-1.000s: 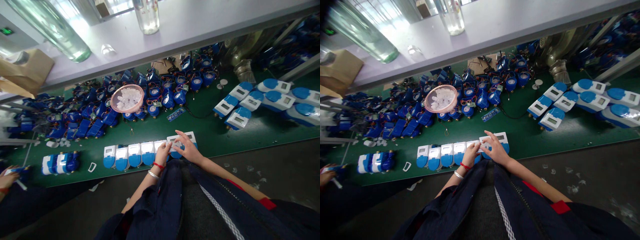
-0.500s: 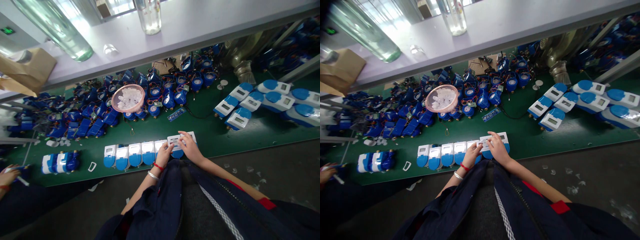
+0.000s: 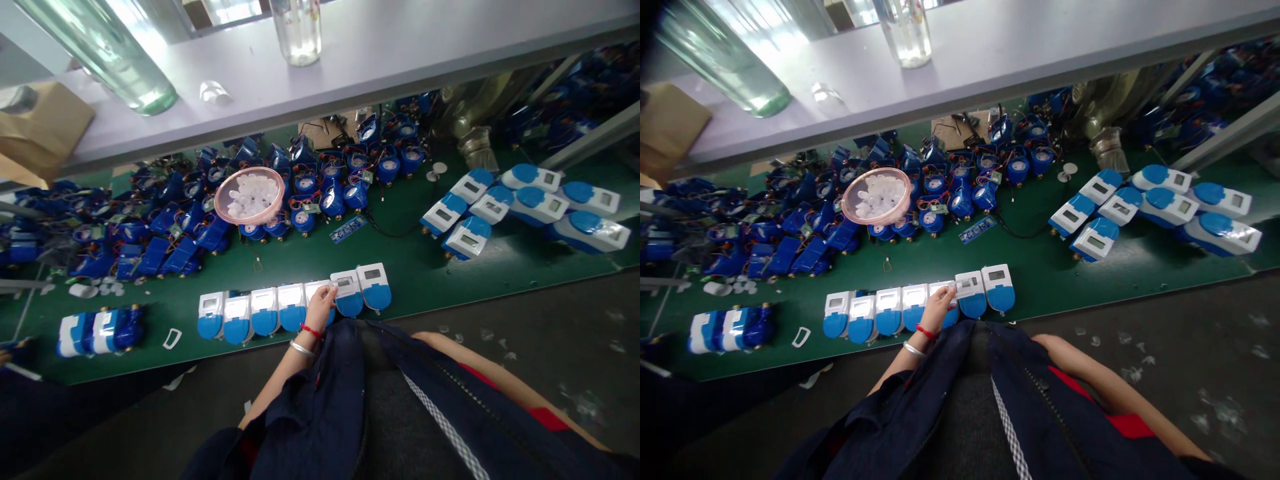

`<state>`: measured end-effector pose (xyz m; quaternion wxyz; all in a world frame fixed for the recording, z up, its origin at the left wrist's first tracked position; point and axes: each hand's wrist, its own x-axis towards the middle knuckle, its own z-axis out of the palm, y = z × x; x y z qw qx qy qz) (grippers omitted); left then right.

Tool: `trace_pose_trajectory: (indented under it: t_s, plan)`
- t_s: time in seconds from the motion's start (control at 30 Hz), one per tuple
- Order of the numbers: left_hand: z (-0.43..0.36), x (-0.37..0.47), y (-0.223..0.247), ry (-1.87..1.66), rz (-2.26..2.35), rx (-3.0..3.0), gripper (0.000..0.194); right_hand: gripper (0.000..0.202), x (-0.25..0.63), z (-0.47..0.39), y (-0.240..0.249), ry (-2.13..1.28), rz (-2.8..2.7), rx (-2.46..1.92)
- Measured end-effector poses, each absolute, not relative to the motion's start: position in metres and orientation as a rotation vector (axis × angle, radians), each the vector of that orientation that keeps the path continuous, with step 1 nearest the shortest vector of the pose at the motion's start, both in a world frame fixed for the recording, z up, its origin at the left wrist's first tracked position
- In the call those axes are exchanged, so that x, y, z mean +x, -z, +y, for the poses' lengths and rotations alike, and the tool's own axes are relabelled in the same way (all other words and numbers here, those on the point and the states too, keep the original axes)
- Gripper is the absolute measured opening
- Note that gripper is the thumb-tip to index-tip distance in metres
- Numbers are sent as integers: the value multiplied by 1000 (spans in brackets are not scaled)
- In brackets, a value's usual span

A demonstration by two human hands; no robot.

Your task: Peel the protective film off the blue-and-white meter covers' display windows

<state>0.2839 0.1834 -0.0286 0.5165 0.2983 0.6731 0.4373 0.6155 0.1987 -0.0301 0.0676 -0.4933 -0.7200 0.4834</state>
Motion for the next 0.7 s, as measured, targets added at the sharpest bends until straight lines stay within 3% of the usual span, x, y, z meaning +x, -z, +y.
trace_pose_trajectory:
  t_s: [0.07,0.13,0.27,0.5,0.7]
  plan:
    - [187,288,31,-1021,1617,748,39,30,577,215,14,-1699,-1981,-1282]
    - [189,293,32,-990,1607,785,39,36,543,234,3,-1712,-1789,-1231]
    - [189,298,32,-946,1590,861,41,28,496,252,10,-1686,-1720,-1305]
    - [180,294,42,-960,1609,926,41,21,469,253,38,-1948,-1455,-1362]
    - [176,279,55,-888,1926,1370,35,20,464,267,61,-1747,-1508,-1508]
